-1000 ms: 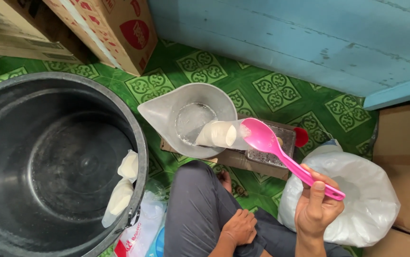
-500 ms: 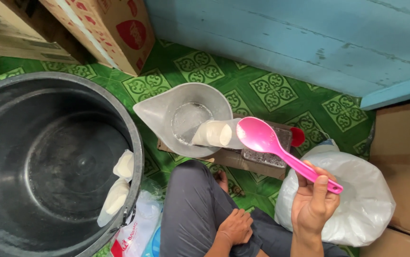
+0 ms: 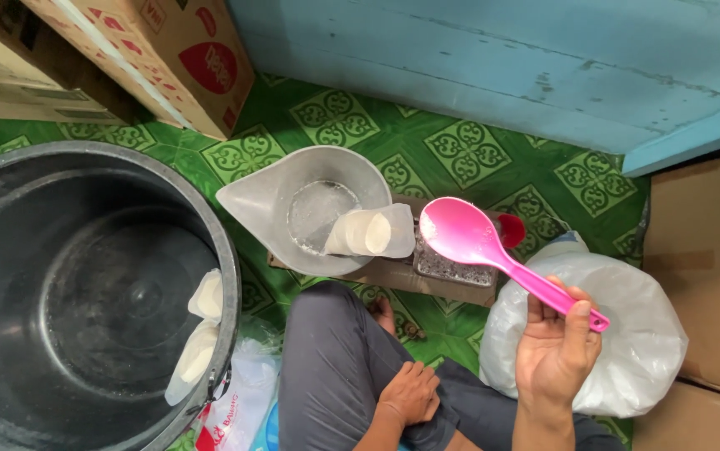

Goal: A person sitting on the floor scoops powdered food into small plastic bags and seals them.

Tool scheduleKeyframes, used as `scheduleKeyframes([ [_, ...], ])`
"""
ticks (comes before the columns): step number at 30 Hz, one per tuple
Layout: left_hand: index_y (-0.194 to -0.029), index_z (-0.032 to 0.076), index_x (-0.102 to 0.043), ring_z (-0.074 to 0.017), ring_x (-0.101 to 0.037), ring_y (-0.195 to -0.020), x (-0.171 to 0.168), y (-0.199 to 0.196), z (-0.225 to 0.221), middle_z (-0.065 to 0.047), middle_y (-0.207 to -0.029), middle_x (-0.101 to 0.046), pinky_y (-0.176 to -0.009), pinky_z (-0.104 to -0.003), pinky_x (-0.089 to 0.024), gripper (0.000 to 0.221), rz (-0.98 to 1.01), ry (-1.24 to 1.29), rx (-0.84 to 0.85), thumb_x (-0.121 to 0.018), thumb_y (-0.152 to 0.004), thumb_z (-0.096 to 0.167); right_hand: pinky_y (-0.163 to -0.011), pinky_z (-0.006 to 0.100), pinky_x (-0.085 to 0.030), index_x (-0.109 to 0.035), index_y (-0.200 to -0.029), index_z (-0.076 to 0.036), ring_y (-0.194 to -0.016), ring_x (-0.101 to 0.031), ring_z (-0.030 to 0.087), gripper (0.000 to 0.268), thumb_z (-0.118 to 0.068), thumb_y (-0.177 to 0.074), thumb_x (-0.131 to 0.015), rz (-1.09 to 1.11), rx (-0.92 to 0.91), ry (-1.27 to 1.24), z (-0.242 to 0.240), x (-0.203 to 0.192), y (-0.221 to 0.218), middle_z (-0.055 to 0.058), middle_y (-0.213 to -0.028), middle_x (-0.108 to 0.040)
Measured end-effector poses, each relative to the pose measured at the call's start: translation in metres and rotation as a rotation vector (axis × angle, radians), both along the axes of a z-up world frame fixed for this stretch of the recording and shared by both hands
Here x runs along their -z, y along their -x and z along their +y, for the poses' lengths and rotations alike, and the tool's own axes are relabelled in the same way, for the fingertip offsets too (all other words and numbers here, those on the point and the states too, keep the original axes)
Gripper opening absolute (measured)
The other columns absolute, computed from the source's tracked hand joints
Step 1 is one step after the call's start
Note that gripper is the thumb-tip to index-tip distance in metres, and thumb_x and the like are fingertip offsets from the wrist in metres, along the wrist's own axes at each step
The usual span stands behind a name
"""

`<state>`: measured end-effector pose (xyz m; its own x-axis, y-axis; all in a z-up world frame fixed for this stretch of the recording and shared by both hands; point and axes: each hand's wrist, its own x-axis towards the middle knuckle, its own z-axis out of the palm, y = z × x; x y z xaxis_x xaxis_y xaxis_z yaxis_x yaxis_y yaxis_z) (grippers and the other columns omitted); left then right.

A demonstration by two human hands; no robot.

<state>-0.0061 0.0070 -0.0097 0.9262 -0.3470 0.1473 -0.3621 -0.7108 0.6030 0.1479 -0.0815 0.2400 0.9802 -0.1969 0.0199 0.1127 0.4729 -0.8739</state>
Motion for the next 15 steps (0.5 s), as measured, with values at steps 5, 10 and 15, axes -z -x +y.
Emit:
scheduleKeyframes([
  [5, -0.083, 0.005, -0.06, -0.029, -0.047, -0.081, -0.001, 0.0, -0.001, -0.014, -0.09, -0.057, -0.08, -0.036, -0.036, 0.013, -0.017, 0.003, -0.004, -0.059, -0.082, 0.018, -0.105, 0.028, -0.055, -0.064, -0.116, -0.009, -0.106, -0.067, 0.015, 0.019, -0.022, -0.105, -0.055, -0.007, 0.013, 0.024, 0.001, -0.001, 0.002, 0.009, -0.118, -0.067],
  [10, -0.084, 0.006, -0.06, -0.0289, -0.046, -0.08, 0.003, 0.001, -0.001, -0.014, -0.09, -0.056, -0.08, -0.036, -0.035, 0.015, 0.008, -0.001, 0.01, -0.059, -0.082, 0.02, -0.105, 0.028, -0.055, -0.064, -0.116, -0.01, -0.106, -0.067, 0.015, 0.019, -0.023, -0.105, -0.055, -0.001, 0.025, 0.024, 0.004, -0.001, 0.003, 0.01, -0.118, -0.067],
  [15, -0.084, 0.005, -0.06, -0.0294, -0.047, -0.082, 0.002, 0.001, 0.0, -0.014, -0.09, -0.056, -0.08, -0.036, -0.036, 0.014, -0.021, 0.033, -0.007, -0.058, -0.082, 0.019, -0.105, 0.029, -0.056, -0.062, -0.117, -0.011, -0.104, -0.068, 0.015, 0.018, -0.022, -0.104, -0.056, -0.018, 0.033, 0.096, 0.01, 0.0, 0.004, 0.009, -0.117, -0.067],
])
